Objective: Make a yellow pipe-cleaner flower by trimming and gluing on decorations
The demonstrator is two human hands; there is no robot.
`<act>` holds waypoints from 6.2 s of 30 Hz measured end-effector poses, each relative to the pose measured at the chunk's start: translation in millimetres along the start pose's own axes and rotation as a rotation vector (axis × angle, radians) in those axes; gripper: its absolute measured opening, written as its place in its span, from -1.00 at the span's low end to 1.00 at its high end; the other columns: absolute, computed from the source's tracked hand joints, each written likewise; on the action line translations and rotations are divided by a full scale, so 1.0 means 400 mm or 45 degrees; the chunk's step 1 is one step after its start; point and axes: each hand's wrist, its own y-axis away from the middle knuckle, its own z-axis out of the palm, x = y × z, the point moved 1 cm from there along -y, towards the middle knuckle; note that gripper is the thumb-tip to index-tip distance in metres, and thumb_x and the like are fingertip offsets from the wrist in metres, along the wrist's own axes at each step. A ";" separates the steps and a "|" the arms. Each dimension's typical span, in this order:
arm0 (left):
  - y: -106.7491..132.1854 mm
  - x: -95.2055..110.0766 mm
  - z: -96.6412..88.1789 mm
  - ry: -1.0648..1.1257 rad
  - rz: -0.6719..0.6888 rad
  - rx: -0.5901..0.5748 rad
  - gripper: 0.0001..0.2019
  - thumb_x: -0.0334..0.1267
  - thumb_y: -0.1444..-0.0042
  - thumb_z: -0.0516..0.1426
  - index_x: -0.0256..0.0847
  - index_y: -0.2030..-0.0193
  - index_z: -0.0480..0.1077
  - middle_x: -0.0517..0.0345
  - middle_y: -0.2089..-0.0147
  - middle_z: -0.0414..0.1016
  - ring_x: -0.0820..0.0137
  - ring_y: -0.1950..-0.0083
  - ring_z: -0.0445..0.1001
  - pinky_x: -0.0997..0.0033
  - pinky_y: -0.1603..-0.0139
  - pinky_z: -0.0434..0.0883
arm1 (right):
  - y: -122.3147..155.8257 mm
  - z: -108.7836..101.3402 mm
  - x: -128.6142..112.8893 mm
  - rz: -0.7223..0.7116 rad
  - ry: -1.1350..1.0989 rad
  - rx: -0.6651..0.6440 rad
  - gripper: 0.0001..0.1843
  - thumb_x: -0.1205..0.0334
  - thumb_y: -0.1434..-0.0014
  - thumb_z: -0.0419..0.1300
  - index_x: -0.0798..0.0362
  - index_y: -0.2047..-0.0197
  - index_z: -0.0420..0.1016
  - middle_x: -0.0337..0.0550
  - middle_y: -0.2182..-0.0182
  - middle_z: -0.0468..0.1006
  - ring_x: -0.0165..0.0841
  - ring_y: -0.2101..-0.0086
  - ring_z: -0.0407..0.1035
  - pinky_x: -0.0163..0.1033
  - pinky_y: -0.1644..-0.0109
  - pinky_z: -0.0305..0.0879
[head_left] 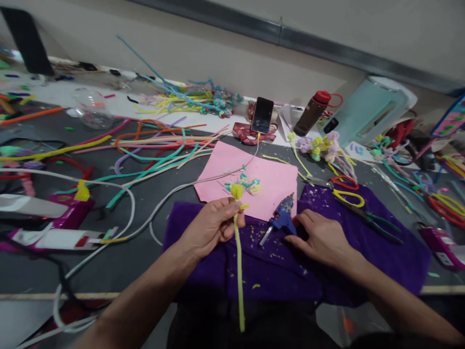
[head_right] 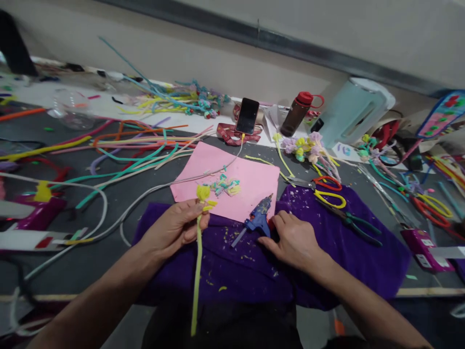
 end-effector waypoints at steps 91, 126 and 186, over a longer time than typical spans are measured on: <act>0.014 -0.007 -0.019 0.081 0.132 -0.057 -0.77 -0.16 -0.01 0.16 -0.28 0.45 0.26 0.28 0.64 0.32 0.69 0.77 0.08 0.69 0.80 -0.04 | -0.054 -0.076 -0.084 -0.325 -1.171 -0.142 -0.55 -0.08 -0.21 -0.13 0.08 0.49 0.26 -0.24 0.57 0.29 -0.42 0.53 0.17 -0.32 0.46 0.08; 0.015 -0.003 -0.020 0.104 0.117 -0.056 -0.73 -0.11 0.04 0.18 -0.29 0.44 0.27 0.28 0.63 0.30 0.68 0.76 0.08 0.66 0.79 -0.07 | -0.052 -0.078 -0.084 -0.366 -1.184 -0.128 -0.57 -0.06 -0.22 -0.12 0.08 0.48 0.28 -0.23 0.55 0.32 -0.42 0.51 0.21 -0.33 0.46 0.13; 0.003 -0.010 -0.027 0.081 0.151 -0.110 -0.80 -0.20 -0.07 0.11 -0.30 0.44 0.28 0.28 0.63 0.31 0.69 0.75 0.11 0.65 0.74 -0.03 | -0.086 0.043 0.018 0.043 -0.037 0.131 -0.63 -0.01 -0.14 0.03 0.07 0.11 0.31 -0.07 0.26 0.42 -0.26 0.31 0.38 -0.27 0.38 0.23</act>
